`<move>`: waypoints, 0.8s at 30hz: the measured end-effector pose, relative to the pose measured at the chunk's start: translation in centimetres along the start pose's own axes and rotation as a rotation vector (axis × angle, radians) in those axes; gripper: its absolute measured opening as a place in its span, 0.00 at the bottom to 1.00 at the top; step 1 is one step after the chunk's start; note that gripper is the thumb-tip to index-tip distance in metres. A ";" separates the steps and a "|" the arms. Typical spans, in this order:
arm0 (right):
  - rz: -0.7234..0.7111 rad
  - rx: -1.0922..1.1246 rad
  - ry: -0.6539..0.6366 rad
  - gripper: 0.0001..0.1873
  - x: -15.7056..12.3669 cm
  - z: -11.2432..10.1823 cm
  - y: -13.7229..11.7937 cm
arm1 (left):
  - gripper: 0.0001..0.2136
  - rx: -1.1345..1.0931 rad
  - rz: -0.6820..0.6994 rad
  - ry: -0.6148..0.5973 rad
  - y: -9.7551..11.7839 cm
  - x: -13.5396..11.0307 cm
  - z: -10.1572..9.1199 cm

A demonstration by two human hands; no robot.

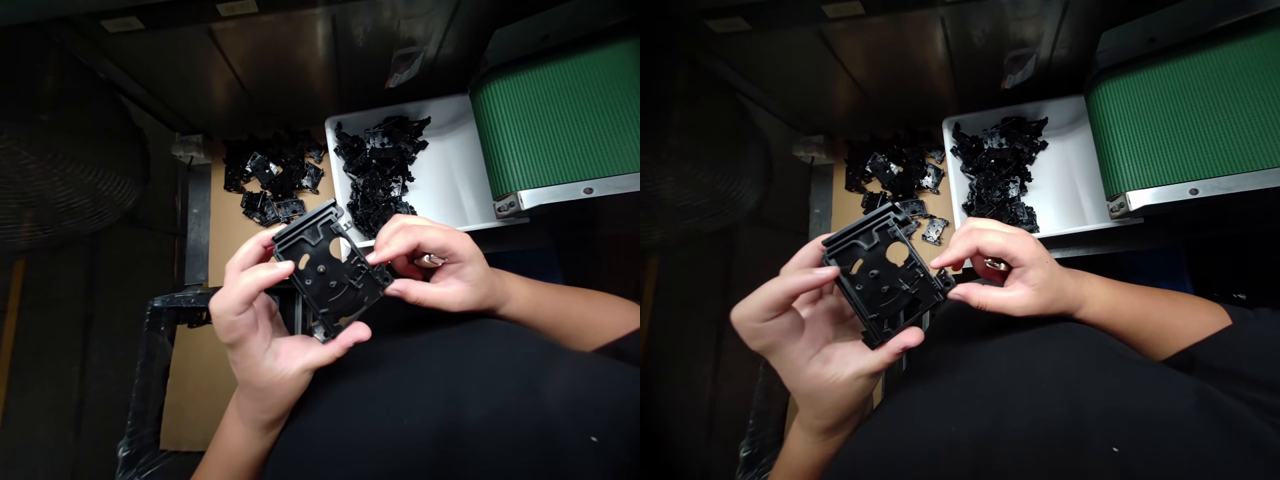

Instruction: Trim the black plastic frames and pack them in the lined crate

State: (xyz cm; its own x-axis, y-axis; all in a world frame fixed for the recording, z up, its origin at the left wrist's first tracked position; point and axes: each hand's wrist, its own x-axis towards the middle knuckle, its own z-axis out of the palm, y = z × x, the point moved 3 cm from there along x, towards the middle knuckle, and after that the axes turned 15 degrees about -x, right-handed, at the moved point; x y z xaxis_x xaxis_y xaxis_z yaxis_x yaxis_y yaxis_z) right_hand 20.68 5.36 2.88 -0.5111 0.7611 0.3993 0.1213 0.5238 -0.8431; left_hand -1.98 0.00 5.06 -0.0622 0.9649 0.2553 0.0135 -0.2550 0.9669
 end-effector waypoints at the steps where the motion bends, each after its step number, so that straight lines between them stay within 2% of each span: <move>1: 0.003 0.004 -0.006 0.17 0.1 0.1 -0.1 | 0.36 0.028 0.006 -0.003 0.0 -0.1 -0.3; 5: -0.002 0.007 -0.011 0.16 0.5 0.8 -0.4 | 0.29 0.065 -0.013 0.022 0.2 -0.3 -1.4; 9: 0.012 -0.012 -0.016 0.17 1.0 1.6 -0.6 | 0.23 0.036 -0.050 -0.004 0.7 -0.5 -1.9; 11: 0.019 -0.020 -0.013 0.17 1.4 2.1 -0.6 | 0.22 0.020 -0.063 0.020 1.0 -0.6 -2.3; 17: -0.014 -0.023 0.079 0.16 2.5 3.6 -0.8 | 0.45 -0.041 -0.066 0.098 1.3 -1.2 -3.7; 24: -0.005 0.008 0.064 0.15 3.4 5.5 -1.5 | 0.48 -0.048 -0.113 0.127 1.3 -1.8 -5.9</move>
State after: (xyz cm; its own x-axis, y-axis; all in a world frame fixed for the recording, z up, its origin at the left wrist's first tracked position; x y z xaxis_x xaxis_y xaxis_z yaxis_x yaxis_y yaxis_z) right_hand 14.07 5.10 3.52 -0.4559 0.7816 0.4258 0.1119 0.5249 -0.8438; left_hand -7.69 -2.43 5.87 -0.1865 0.9725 0.1394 -0.0484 -0.1508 0.9874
